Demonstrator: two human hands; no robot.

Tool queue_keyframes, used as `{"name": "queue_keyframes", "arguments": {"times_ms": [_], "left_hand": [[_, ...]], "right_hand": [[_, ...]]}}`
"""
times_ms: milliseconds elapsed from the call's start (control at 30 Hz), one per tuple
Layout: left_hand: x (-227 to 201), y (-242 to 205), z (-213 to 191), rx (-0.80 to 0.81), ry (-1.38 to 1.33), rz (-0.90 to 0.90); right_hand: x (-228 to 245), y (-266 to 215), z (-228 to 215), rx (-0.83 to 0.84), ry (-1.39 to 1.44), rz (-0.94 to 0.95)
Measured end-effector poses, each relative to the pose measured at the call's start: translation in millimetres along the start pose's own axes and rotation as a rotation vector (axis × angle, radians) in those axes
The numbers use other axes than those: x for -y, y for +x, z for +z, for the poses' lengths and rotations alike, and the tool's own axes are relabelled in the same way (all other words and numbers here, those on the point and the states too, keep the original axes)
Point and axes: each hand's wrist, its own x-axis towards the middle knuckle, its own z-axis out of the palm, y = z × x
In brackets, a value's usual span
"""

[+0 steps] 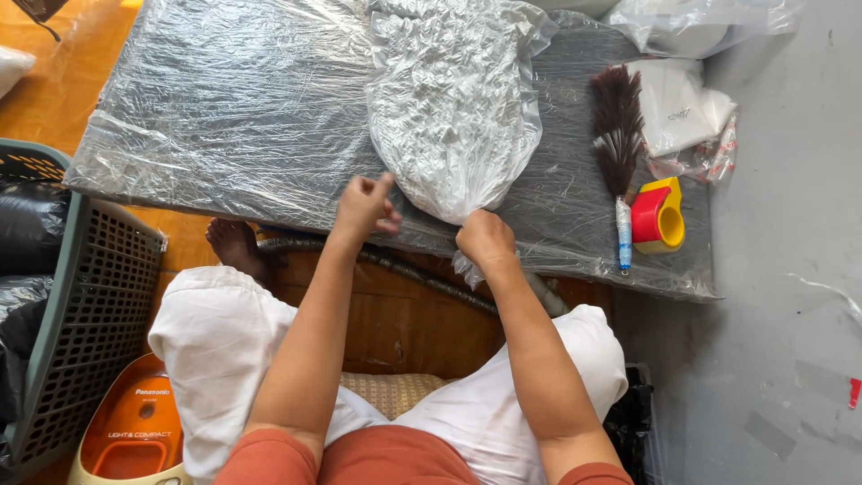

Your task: A person stuffs a large white cushion into a plastic bag and uses a vacuum cleaner hose to compress it.

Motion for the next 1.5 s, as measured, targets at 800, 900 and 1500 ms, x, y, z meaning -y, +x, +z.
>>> {"name": "queue_keyframes", "arguments": {"times_ms": [800,900,1500], "left_hand": [[-107,-19,139,-0.104,1.302,1.165],[-69,12,118,0.105,0.775,1.016],[-40,-20,30,-0.368,-0.727,0.165]], "right_hand": [[77,-78,-44,0.198,0.252,-0.046],[67,-81,-29,0.263,0.310,0.016],[42,-70,-31,0.289,0.465,-0.038]]}}
